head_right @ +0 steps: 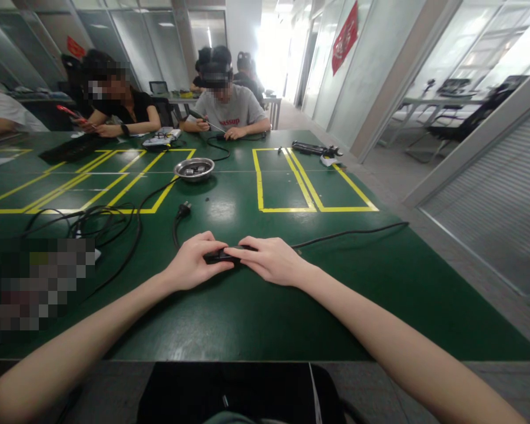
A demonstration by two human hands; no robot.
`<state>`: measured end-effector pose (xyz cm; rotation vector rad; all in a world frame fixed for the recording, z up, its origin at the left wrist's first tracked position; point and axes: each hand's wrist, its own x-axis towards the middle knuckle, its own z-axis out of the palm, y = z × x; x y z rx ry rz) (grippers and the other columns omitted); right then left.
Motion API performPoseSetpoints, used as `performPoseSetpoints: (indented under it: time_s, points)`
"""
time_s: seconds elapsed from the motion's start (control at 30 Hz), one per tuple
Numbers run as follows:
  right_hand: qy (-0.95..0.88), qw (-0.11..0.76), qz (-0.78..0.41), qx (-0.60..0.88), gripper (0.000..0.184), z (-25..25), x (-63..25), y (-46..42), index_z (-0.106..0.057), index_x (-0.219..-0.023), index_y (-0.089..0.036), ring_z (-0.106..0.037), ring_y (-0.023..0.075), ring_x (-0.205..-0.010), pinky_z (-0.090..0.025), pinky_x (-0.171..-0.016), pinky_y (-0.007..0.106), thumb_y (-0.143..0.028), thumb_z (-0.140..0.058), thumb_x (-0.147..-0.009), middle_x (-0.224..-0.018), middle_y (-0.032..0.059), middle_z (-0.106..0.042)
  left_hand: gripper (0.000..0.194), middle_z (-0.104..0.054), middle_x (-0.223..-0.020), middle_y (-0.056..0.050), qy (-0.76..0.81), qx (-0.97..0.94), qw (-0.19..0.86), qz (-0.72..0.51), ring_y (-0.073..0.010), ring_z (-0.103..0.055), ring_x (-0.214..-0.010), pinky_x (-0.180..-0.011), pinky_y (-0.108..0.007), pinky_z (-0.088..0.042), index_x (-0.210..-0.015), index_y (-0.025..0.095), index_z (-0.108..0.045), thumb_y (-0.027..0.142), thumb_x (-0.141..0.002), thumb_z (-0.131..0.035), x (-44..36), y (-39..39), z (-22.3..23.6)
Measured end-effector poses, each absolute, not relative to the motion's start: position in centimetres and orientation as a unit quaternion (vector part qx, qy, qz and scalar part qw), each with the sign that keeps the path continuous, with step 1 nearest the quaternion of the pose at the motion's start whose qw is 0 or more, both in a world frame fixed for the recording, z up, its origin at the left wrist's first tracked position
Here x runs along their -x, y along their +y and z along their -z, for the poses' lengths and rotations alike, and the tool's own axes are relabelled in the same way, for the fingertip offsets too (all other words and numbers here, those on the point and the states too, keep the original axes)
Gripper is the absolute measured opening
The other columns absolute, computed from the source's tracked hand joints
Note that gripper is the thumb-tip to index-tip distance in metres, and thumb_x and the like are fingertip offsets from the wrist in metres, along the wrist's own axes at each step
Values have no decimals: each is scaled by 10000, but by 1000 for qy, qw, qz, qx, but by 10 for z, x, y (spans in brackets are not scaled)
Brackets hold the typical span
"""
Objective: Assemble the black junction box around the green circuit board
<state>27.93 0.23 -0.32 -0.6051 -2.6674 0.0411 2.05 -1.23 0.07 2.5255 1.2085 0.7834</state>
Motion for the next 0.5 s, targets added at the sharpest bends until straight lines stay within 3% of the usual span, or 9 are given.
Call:
performPoseSetpoints:
  time_s: [0.13,0.3,0.43,0.5]
  points:
    - [-967,163,30,196,535,0,-278,0,-476,-1558,-262,-674,239,-1108,-576,-791,322,-406,-535,-1046,-1372,145,-610,301,-647,-771,-12,413,-861,147,-257,-156,-615,-691,-653,-272,-468,-1045,204,-800,469,-915,-743,-23,-13,0]
    - [-954,119,89,259,525,2,-278,3,-455,-1575,-301,-685,174,-794,-487,-597,253,-351,-506,-1056,-1224,100,-657,350,-749,-965,-80,383,-862,123,-308,-220,-674,-874,-799,-358,-541,-1236,186,-732,389,-954,-692,-23,-13,1]
    - [-910,167,75,372,568,5,-294,23,-416,-1601,-243,-680,196,-737,-508,-631,293,-411,-470,-1061,-1181,113,-680,376,-731,-1280,-101,379,-843,40,-380,-283,-626,-1167,-1031,-492,-503,-1342,232,-661,292,-972,-644,-17,-9,-1]
    - [-867,227,67,439,567,5,-310,38,-438,-1584,-211,-705,251,-819,-538,-690,337,-424,-445,-1059,-1203,140,-694,325,-741,-1248,-102,371,-842,30,-390,-273,-638,-1152,-1014,-470,-514,-1303,218,-678,272,-989,-615,-14,-7,-2]
